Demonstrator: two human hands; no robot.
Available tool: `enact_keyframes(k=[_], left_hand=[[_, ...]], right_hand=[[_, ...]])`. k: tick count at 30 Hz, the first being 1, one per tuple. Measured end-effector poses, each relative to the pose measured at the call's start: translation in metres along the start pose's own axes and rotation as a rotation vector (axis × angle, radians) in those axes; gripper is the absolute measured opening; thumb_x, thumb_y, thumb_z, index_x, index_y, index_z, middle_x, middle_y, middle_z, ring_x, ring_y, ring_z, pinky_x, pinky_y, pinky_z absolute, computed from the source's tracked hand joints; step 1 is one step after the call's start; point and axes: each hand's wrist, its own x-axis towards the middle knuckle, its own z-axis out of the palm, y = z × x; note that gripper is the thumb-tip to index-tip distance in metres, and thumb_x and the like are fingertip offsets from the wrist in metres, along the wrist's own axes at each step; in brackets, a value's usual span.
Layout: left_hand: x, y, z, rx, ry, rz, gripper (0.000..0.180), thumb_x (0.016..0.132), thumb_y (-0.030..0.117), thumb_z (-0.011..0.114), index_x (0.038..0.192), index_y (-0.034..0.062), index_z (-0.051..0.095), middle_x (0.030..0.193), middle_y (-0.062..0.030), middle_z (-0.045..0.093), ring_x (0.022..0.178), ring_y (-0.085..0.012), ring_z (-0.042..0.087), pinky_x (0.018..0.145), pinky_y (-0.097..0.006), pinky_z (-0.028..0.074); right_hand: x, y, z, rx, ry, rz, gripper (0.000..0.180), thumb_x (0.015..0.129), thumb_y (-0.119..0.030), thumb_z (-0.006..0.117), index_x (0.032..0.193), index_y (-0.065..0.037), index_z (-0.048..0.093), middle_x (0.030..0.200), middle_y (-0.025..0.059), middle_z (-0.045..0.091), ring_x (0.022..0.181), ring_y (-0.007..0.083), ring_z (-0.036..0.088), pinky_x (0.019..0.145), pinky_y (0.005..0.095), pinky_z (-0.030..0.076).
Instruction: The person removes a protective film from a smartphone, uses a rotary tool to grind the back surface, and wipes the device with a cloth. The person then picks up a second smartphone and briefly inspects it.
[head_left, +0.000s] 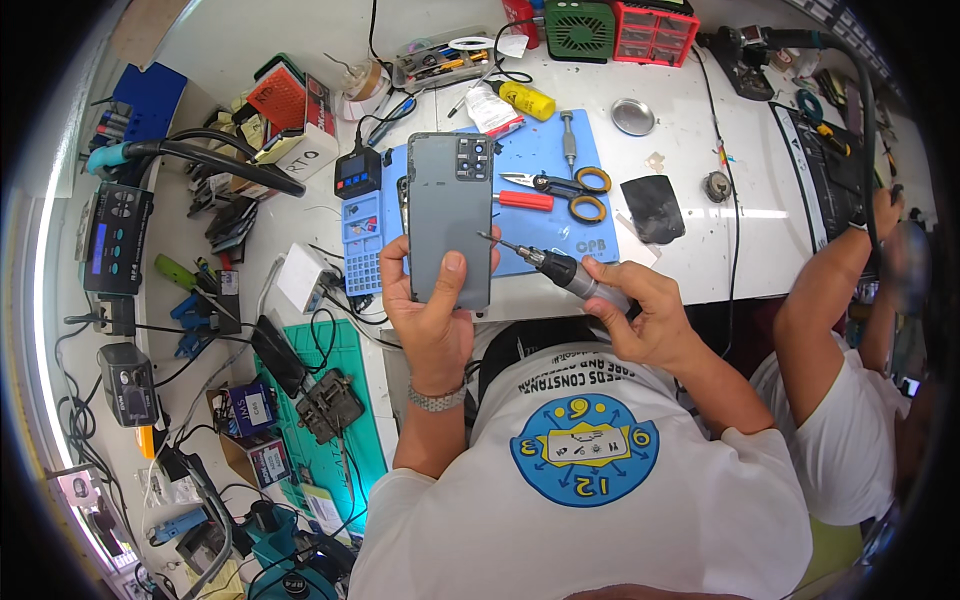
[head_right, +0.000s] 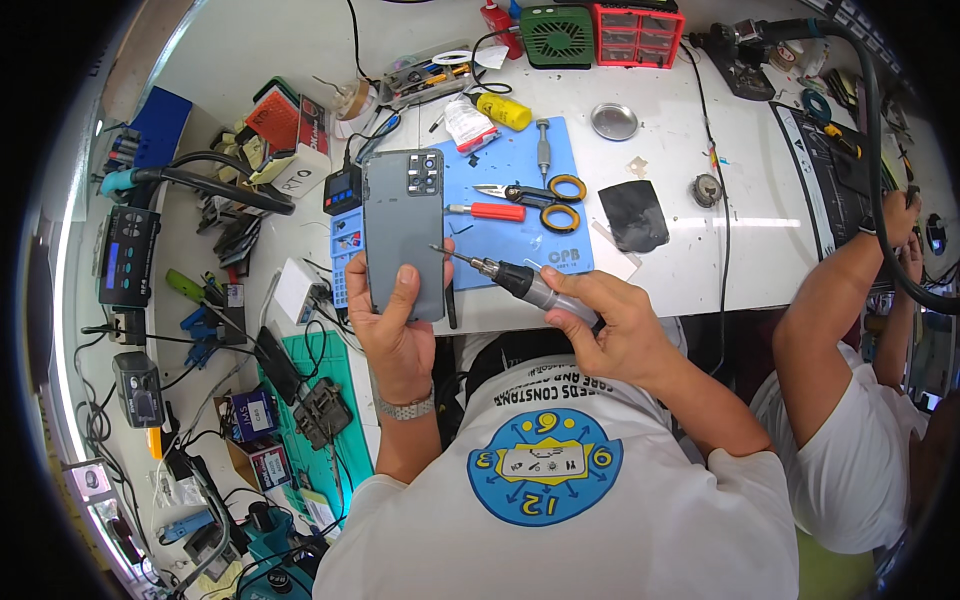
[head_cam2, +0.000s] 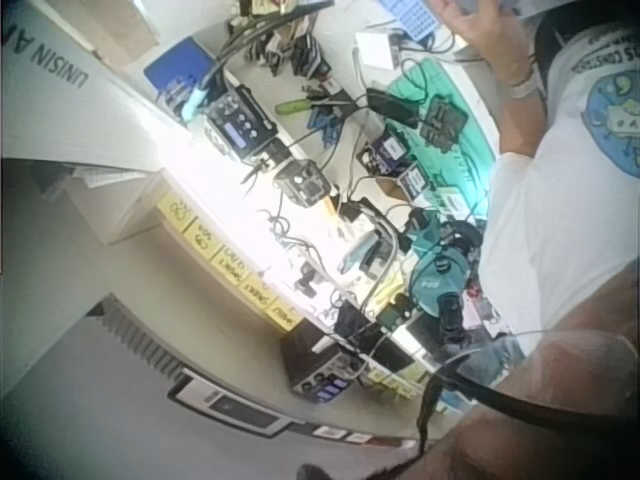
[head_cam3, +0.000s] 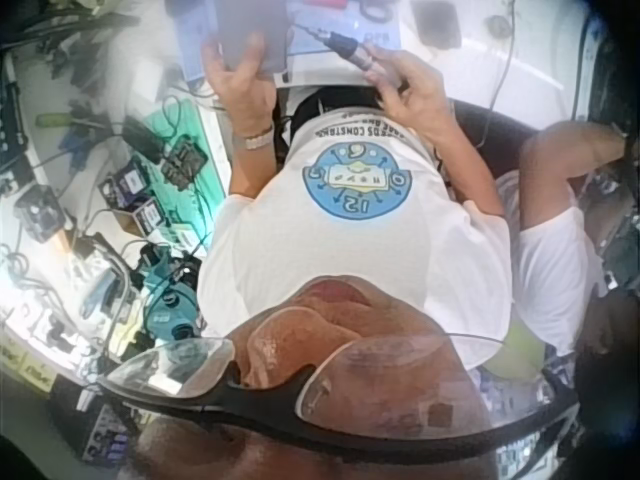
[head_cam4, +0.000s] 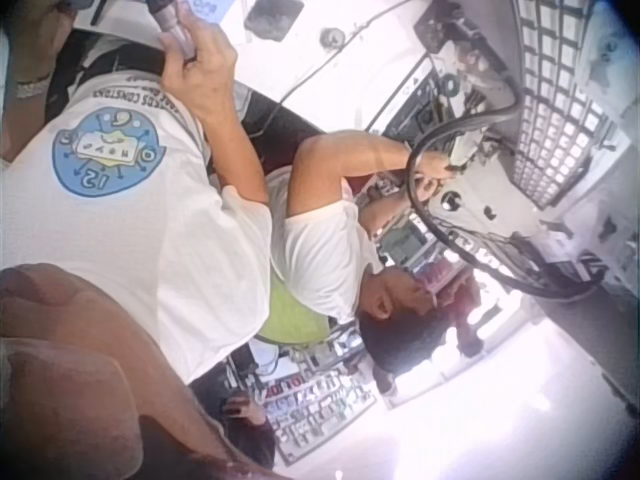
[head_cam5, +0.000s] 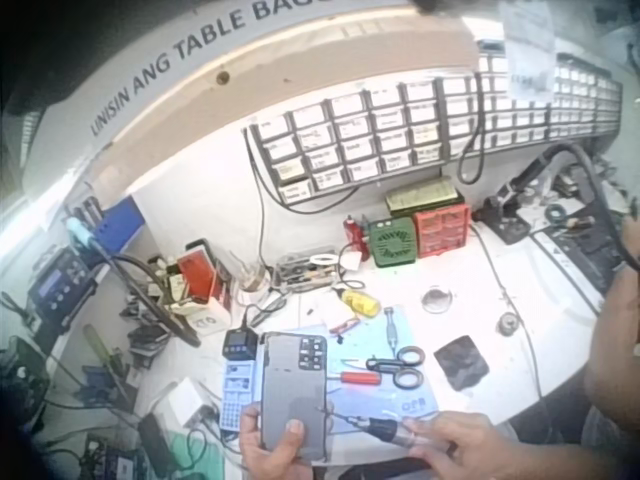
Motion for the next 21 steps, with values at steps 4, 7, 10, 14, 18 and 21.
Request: enact_keyframes(k=[4,7,10,14,18,21], left_hand=[[-0.002,0.005,-0.001,0.008,0.011,-0.034,0.04,0.102,0.0,0.072,0.133,0.0015,0.046,0.13,-0.0276,0.069,0.116,-0.0455,0.075,0.092,-0.048,0.071],[-0.003,0.006,-0.001,-0.001,0.022,-0.055,0.041,0.102,0.0,0.072,0.133,0.0014,0.046,0.13,-0.0283,0.069,0.115,-0.0457,0.076,0.092,-0.048,0.071],[-0.002,0.007,-0.001,-0.013,0.025,-0.072,0.043,0.101,0.0,0.073,0.132,0.003,0.043,0.127,-0.03,0.071,0.113,-0.0442,0.077,0.091,-0.048,0.07],[0.0,0.006,0.0,-0.016,0.015,-0.061,0.043,0.101,-0.001,0.073,0.131,0.0042,0.042,0.126,-0.0308,0.071,0.113,-0.0447,0.077,0.091,-0.049,0.07],[-0.002,0.007,-0.002,0.001,0.011,-0.079,0.044,0.101,-0.002,0.073,0.132,0.0053,0.041,0.127,-0.0306,0.071,0.112,-0.0466,0.077,0.091,-0.05,0.07],[-0.004,0.006,-0.004,0.009,0.009,-0.08,0.045,0.101,-0.001,0.073,0.133,0.0051,0.042,0.127,-0.0298,0.071,0.112,-0.0467,0.077,0.091,-0.05,0.07]], right_hand=[[0.0,-0.002,-0.005,-0.001,-0.014,0.071,0.042,0.091,-0.005,0.084,0.132,-0.001,0.075,0.099,0.0189,0.077,0.082,0.0298,0.075,0.073,0.034,0.058],[0.0,-0.003,-0.007,-0.022,-0.016,0.06,0.042,0.091,-0.005,0.085,0.132,0.0,0.074,0.1,0.0193,0.078,0.082,0.0296,0.075,0.074,0.034,0.058],[0.0,-0.003,-0.008,-0.043,-0.01,0.014,0.042,0.092,-0.006,0.085,0.132,0.001,0.074,0.101,0.0196,0.078,0.082,0.0291,0.075,0.074,0.0338,0.058],[0.001,-0.003,-0.011,-0.03,-0.049,0.007,0.042,0.092,-0.006,0.085,0.132,0.001,0.074,0.102,0.0196,0.079,0.084,0.0289,0.076,0.075,0.0337,0.058],[0.001,-0.005,-0.015,-0.022,-0.054,0.06,0.042,0.093,-0.007,0.085,0.132,0.001,0.074,0.104,0.0199,0.079,0.086,0.0287,0.077,0.076,0.0333,0.059],[0.003,-0.002,-0.015,-0.01,-0.016,0.064,0.042,0.093,-0.007,0.085,0.133,0.001,0.074,0.106,0.0201,0.079,0.088,0.0278,0.077,0.078,0.0325,0.058]])
